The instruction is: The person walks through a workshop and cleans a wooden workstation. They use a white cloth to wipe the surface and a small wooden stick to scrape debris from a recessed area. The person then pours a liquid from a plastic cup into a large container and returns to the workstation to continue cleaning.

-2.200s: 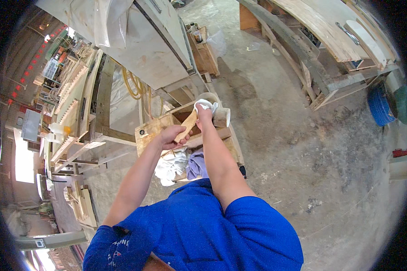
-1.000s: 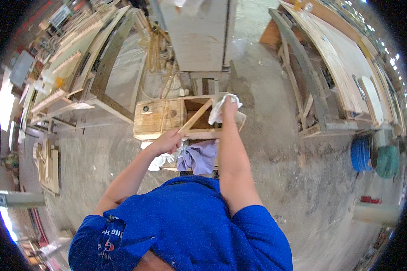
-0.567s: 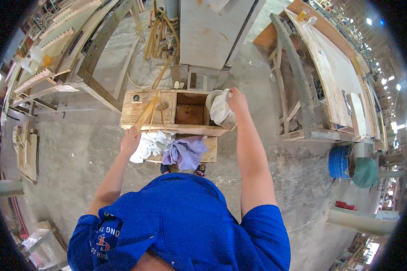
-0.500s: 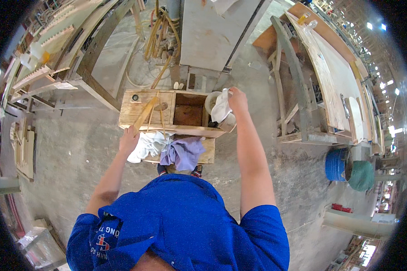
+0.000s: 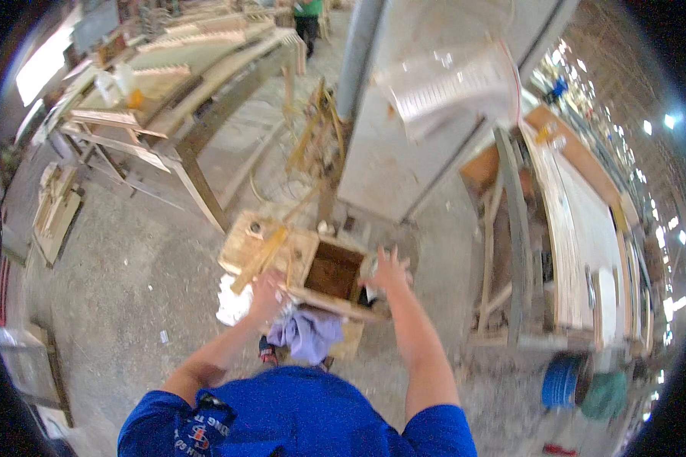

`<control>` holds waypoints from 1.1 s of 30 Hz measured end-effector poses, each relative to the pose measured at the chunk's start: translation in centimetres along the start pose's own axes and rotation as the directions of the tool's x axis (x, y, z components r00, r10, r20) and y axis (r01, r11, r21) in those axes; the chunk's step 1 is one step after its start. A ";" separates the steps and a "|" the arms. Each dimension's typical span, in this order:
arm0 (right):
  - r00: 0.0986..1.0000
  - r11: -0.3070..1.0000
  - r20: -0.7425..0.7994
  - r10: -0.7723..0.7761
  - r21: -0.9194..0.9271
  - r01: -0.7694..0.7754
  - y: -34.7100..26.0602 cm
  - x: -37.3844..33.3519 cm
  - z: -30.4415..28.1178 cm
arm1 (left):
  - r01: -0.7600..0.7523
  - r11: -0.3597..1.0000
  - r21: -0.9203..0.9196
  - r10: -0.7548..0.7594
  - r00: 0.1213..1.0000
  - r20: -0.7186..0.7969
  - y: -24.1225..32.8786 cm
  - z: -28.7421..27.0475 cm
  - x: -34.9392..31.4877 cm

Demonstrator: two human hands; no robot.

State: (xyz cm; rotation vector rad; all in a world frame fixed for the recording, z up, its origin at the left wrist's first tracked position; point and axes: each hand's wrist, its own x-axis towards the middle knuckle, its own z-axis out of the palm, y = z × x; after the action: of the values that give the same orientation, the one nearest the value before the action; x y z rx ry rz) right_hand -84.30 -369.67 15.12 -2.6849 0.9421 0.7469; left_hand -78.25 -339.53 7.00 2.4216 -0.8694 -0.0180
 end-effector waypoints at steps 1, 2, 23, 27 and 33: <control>0.999 0.998 0.003 0.047 -0.053 -0.046 0.1 -0.3 0.5 | -0.019 0.998 -0.061 0.020 0.999 0.027 2.7 0.6 -0.4; 0.999 0.999 0.000 0.047 -0.004 -0.047 1.4 -0.1 1.2 | -0.055 0.995 -0.084 0.060 0.997 0.056 5.2 0.9 -0.2; 0.981 0.979 -0.073 -0.182 -0.108 0.174 2.1 3.1 2.7 | 0.709 0.153 -0.689 -0.320 0.695 0.644 13.7 13.1 7.2; 0.982 0.981 -0.041 -0.184 -0.075 0.181 1.8 3.8 2.7 | 0.674 0.201 -0.711 -0.318 0.731 0.603 13.3 13.5 7.5; 0.959 0.960 -0.092 -0.268 -0.115 0.257 3.9 5.4 2.8 | 0.654 0.251 -0.713 -0.280 0.755 0.593 13.7 13.1 7.7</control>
State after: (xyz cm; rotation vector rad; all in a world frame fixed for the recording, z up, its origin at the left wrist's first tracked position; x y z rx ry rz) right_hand -84.25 -374.57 9.85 -2.8858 0.5626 0.6150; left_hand -82.69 -359.32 4.28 1.4719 -0.0507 -0.9621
